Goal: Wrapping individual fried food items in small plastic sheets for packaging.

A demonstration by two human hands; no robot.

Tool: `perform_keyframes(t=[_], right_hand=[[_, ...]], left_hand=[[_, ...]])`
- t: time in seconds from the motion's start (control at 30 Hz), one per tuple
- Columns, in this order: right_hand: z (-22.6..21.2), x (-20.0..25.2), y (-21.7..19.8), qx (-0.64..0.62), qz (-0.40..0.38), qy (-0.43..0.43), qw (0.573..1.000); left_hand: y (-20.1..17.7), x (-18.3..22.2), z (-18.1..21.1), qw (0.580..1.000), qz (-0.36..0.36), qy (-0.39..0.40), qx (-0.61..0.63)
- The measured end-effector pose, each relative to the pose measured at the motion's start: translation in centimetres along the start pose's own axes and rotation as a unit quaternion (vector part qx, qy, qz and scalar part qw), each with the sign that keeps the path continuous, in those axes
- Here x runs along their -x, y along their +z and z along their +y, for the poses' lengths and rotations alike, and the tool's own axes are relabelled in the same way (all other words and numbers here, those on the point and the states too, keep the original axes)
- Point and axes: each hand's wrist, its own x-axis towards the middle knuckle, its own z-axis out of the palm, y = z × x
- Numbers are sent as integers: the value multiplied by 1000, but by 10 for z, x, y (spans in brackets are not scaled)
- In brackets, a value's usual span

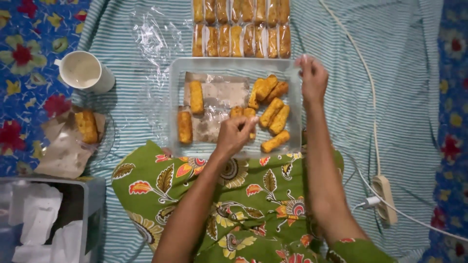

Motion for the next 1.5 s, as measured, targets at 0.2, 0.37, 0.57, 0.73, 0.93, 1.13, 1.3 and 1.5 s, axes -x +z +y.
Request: perform_keyframes(t=[0.2, 0.37, 0.57, 0.73, 0.93, 1.13, 1.3, 1.5], right_hand=[[-85, 123, 28, -227, -122, 1, 966], [-148, 208, 78, -90, -240, -81, 963], [-107, 213, 107, 36, -251, -121, 960], [-53, 153, 95, 169, -200, -152, 953], [-37, 134, 83, 104, -126, -19, 986], [-15, 205, 120, 232, -21, -260, 937], [-22, 255, 133, 258, -90, -205, 940], [-37, 173, 123, 283, -157, -156, 933]], left_hand=[[-17, 11, 55, 971, 19, 46, 233], [-21, 5, 22, 925, 13, 11, 380], [-24, 4, -27, 781, -130, 58, 609], [-16, 27, 32, 699, -132, -52, 701], [-6, 36, 28, 700, -265, -57, 661], [-36, 29, 12, 636, -166, -36, 752], [-52, 29, 0, 744, -110, 154, 641], [-17, 26, 9, 522, -119, -23, 844]])
